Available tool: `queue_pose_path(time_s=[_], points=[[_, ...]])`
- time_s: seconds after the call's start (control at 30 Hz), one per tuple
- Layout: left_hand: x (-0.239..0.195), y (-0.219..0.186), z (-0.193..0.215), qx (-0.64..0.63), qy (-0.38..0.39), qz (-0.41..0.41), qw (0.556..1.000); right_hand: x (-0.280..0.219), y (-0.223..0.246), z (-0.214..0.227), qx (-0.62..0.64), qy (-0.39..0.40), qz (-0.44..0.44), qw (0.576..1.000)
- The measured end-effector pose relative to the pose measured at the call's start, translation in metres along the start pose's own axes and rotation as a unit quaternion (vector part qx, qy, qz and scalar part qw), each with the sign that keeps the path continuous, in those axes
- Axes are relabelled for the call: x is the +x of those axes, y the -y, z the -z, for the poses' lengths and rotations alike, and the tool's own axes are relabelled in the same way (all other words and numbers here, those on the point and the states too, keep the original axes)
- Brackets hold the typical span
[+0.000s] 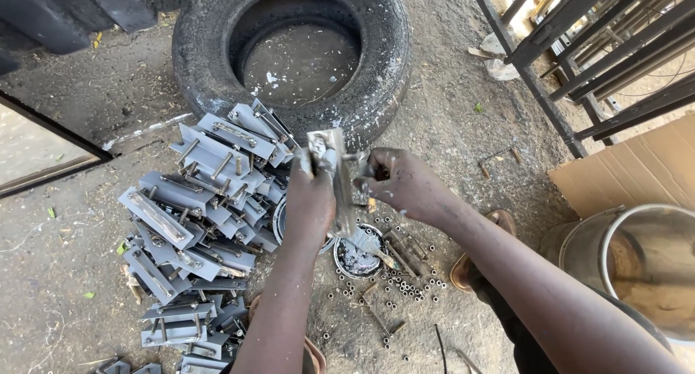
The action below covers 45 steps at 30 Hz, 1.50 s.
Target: Assembling metal brackets with bolts and painting them with a brush.
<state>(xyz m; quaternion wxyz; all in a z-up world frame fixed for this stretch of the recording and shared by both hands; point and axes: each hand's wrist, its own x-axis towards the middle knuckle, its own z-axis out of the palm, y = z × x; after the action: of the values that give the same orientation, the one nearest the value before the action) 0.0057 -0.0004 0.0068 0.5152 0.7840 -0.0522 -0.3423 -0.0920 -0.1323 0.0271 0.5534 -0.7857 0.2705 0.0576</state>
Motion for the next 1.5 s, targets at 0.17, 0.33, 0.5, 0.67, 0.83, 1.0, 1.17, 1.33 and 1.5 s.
queue_pose_path(time_s=[0.17,0.33,0.5,0.67,0.83,1.0,1.17,1.33,1.5], points=[[-0.024,-0.033,0.027,-0.125,-0.098,0.037,0.987,-0.005,-0.004,0.011,0.194,-0.075,0.040,0.977],[-0.013,-0.025,0.020,-0.375,-0.071,0.070,0.922,0.004,-0.011,0.002,0.324,-0.121,0.016,0.938],[-0.001,0.002,-0.008,-0.349,-0.003,0.046,0.936,-0.011,0.017,-0.024,0.034,-0.114,-0.048,0.992],[-0.003,0.008,-0.018,-0.365,-0.041,0.016,0.930,-0.025,0.047,-0.024,-0.158,-0.129,-0.069,0.977],[-0.017,-0.004,-0.018,-0.381,-0.025,-0.020,0.924,-0.017,0.029,-0.021,-0.054,-0.116,-0.069,0.989],[-0.014,-0.008,-0.016,-0.278,-0.022,-0.067,0.958,-0.020,0.035,-0.019,0.067,-0.106,-0.022,0.992],[0.025,0.036,-0.006,-0.225,-0.110,-0.046,0.967,-0.038,0.054,-0.026,0.189,-0.078,-0.131,0.970],[-0.006,-0.001,0.005,-0.195,-0.158,-0.049,0.967,-0.038,0.026,-0.024,0.194,-0.078,-0.036,0.977],[-0.043,-0.046,0.004,0.025,-0.182,-0.146,0.972,-0.026,-0.006,-0.042,0.307,-0.147,0.103,0.935]])
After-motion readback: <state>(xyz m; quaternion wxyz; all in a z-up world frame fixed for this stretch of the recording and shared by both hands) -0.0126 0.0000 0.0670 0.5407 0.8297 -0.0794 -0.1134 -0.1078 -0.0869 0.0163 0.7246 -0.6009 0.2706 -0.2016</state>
